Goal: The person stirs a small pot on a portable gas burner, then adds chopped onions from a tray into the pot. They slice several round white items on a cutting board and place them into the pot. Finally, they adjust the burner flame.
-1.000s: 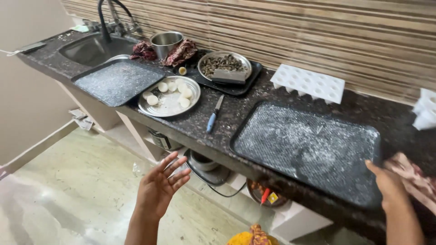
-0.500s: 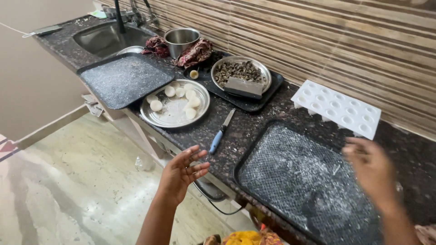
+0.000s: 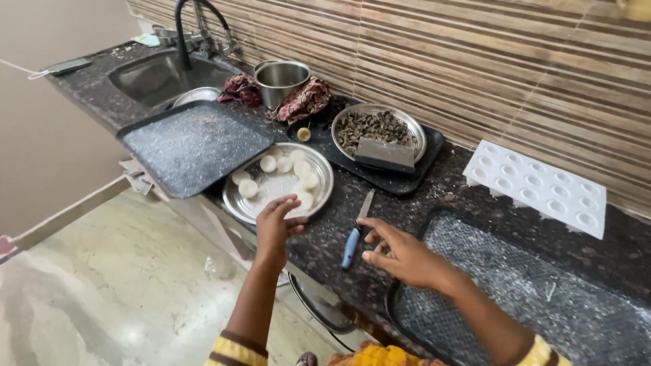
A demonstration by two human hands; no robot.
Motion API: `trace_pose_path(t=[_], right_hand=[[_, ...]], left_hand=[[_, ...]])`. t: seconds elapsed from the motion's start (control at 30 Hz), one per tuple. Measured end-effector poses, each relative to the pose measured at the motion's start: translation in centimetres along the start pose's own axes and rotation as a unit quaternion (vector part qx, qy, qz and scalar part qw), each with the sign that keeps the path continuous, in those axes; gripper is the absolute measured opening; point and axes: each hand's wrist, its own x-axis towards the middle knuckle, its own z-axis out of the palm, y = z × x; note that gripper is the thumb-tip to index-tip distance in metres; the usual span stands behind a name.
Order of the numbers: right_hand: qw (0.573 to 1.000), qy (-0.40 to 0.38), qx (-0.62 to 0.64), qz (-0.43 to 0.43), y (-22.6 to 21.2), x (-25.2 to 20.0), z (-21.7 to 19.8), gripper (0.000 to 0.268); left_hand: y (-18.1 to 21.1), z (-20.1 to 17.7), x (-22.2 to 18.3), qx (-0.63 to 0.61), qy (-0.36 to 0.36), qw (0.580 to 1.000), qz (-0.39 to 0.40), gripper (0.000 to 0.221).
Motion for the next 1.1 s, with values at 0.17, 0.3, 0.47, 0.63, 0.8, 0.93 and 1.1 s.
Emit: trace_pose_path(t=[0.17,0.3,0.47,0.63,0.8,0.93,1.1], right_hand=[[0.996,0.008,-0.082,0.043,3.3,6.4,2.1,0.072],[0.994,0.026,-0.088,0.067,4.4,9.1,3.4,0.063],[0.973,0.049,-0.129,0.184,3.9,11.1,4.3,0.043],[0.968,0.117,-0.103,0.199,3.1,11.1,4.8,0.031],[0.962,0.196,0.004,0.191,5.3,10.2,5.6,0.024],[0.916,0.24,0.275,0.169,4.6,8.0,4.7,0.032],[0.829,0.281,0.425,0.231,3.7,3.7,2.6,0.052]], left_hand=[[0.3,-0.4,5.1,0.263,0.083,0.95,0.148,0.039],[-1.5,-1.5,9.3,0.365,0.076,0.902,0.22,0.04],[-3.0,-2.2,12.4,0.444,0.009,0.871,0.212,0.04],[-1.4,-1.6,12.5,0.451,-0.008,0.875,0.177,0.043],[-1.7,-2.2,13.3,0.434,-0.014,0.88,0.195,0.041],[-1.8,-2.9,13.7,0.442,0.001,0.878,0.186,0.037],[-0.5,-0.9,11.7,0.362,0.005,0.905,0.222,0.038]])
